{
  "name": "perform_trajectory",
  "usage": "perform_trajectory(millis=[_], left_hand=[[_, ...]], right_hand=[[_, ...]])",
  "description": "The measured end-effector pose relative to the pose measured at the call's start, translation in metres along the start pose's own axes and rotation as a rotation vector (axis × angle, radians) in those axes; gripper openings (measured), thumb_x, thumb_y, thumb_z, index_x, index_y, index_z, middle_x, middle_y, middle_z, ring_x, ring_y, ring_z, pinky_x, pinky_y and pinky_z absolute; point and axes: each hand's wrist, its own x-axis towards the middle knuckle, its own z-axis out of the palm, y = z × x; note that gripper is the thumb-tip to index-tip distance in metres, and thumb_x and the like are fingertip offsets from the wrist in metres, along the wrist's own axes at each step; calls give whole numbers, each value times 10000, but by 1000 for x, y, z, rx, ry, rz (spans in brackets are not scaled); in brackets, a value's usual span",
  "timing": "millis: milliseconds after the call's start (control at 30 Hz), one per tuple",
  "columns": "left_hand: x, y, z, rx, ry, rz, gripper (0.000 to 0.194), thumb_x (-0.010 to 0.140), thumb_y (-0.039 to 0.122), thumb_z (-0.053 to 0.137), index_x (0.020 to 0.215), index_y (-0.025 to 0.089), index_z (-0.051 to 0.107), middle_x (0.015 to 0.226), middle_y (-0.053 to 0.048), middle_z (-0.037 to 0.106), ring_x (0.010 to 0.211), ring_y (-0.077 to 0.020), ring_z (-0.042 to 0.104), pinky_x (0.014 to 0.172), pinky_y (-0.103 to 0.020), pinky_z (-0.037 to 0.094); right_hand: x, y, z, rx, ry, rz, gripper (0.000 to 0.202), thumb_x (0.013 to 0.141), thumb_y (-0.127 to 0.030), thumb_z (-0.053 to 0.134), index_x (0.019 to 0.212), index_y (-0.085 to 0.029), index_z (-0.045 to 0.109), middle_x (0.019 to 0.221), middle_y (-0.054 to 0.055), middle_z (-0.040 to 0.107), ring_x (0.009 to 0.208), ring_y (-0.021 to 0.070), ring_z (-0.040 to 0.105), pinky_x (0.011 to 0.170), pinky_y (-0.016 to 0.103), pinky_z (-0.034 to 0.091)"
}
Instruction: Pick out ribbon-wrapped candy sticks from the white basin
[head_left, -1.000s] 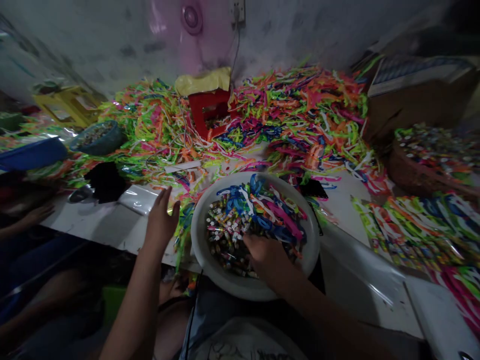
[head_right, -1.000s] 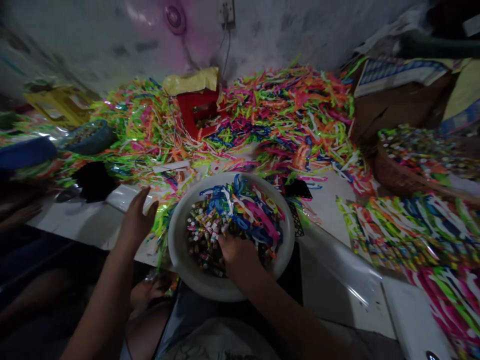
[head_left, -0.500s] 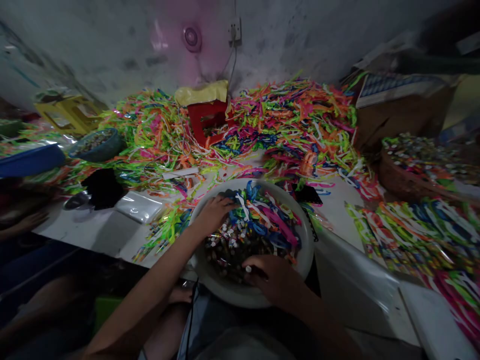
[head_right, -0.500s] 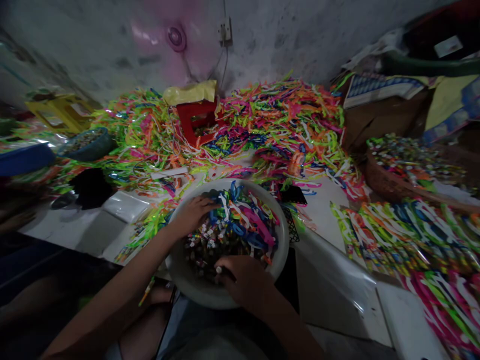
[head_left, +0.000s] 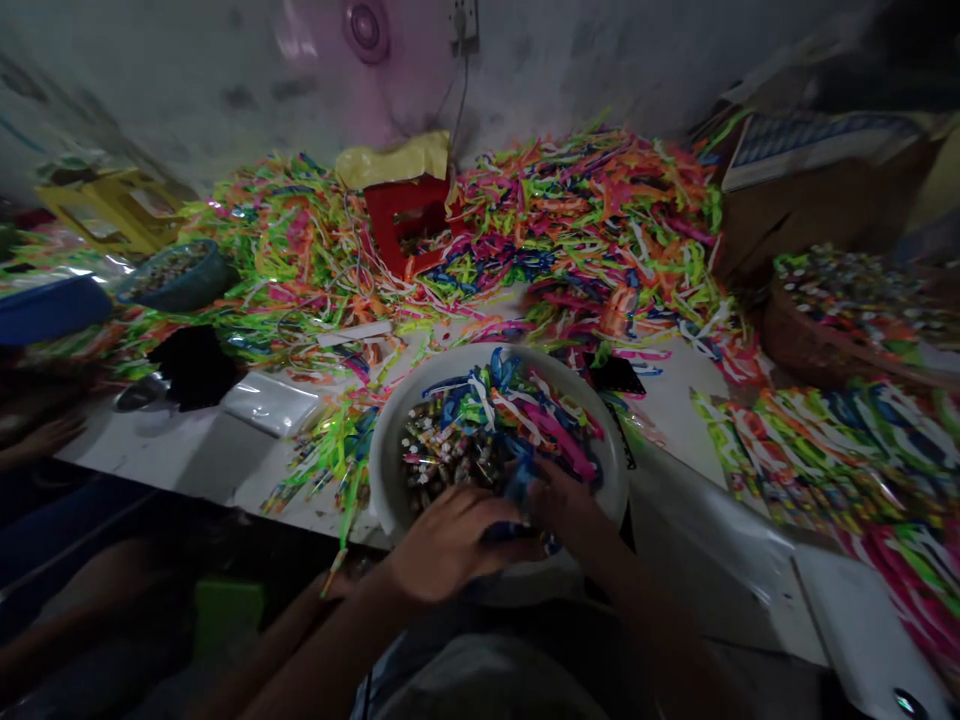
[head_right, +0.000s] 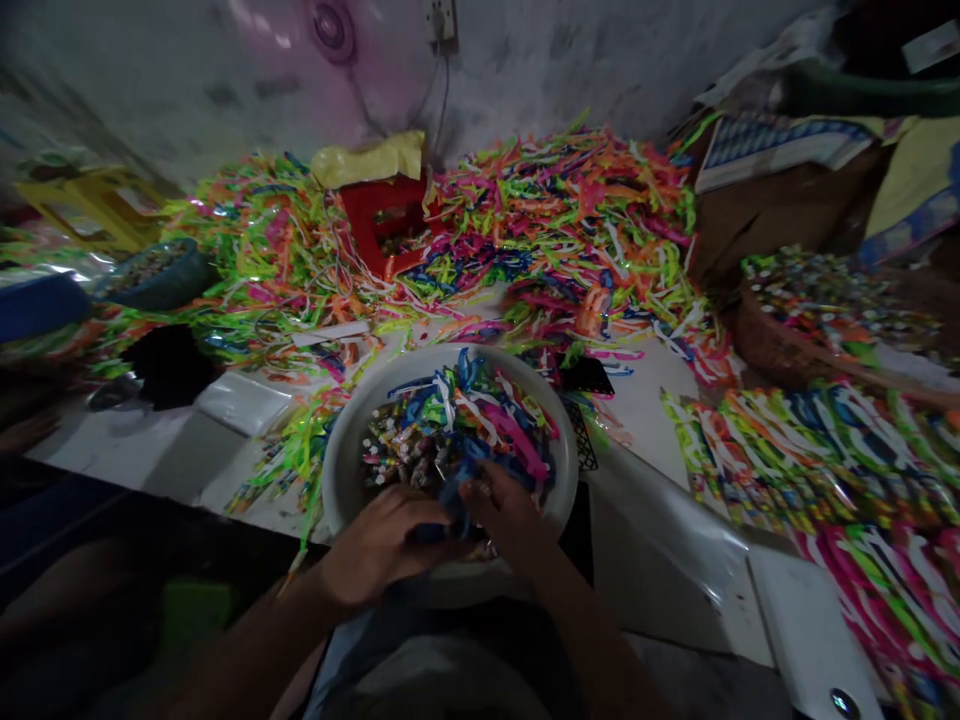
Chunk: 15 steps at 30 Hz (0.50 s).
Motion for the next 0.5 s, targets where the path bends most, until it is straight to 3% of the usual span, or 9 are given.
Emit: perform_trajectory(millis=[67,133,233,300,367,433,500], left_hand=[[1,5,10,-109,-19,-9,315,867,275,517,1176,274,578,986,-41,654,940,-172,570,865,-271,407],[-1,4,15,-218,-27,-35,345,876,241,498,1208,318,552,1117,-31,634,1053,-176,551,940,-284,381],[-3,2,13,-431,76,-242,451,893,228,449,1331,328,424,1387,-42,441,1245,-198,424,1032,-336,327],[-1,4,8,-622,44,-387,492,911,245,399,1396,288,327,1434,-67,379,1278,-202,391,1047,-354,318],[5,7,4,-754,-77,-462,464,892,284,449,1354,256,414,1342,-75,497,1213,-219,464,1008,-347,359],[11,11,5,-779,-162,-514,329,842,312,536,1141,206,625,1095,-65,653,1023,-235,577,884,-318,436],[14,10,10,-818,-159,-600,232,801,330,590,907,154,698,854,-46,686,800,-206,607,727,-275,461]], right_hand=[[0,-1,-1,76,-31,45,431,770,-561,568,924,-161,609,748,26,605,709,160,574,610,243,451],[-1,-2,-1,151,74,111,406,711,-539,644,852,-159,619,758,29,611,722,161,572,649,253,459],[-4,-3,-3,214,177,194,406,698,-542,653,835,-162,611,751,29,606,685,154,559,643,265,459],[-5,-5,-3,138,138,166,382,707,-521,652,827,-160,616,741,26,600,679,151,550,644,263,450],[-6,-7,-2,35,53,80,352,722,-500,641,804,-157,624,733,24,597,689,149,549,647,252,440],[-5,-8,-1,-4,-6,18,355,745,-505,614,840,-163,626,748,23,591,693,144,548,632,237,436],[-3,-5,-1,6,12,15,383,798,-514,552,986,-182,586,711,3,549,642,128,525,580,218,424]])
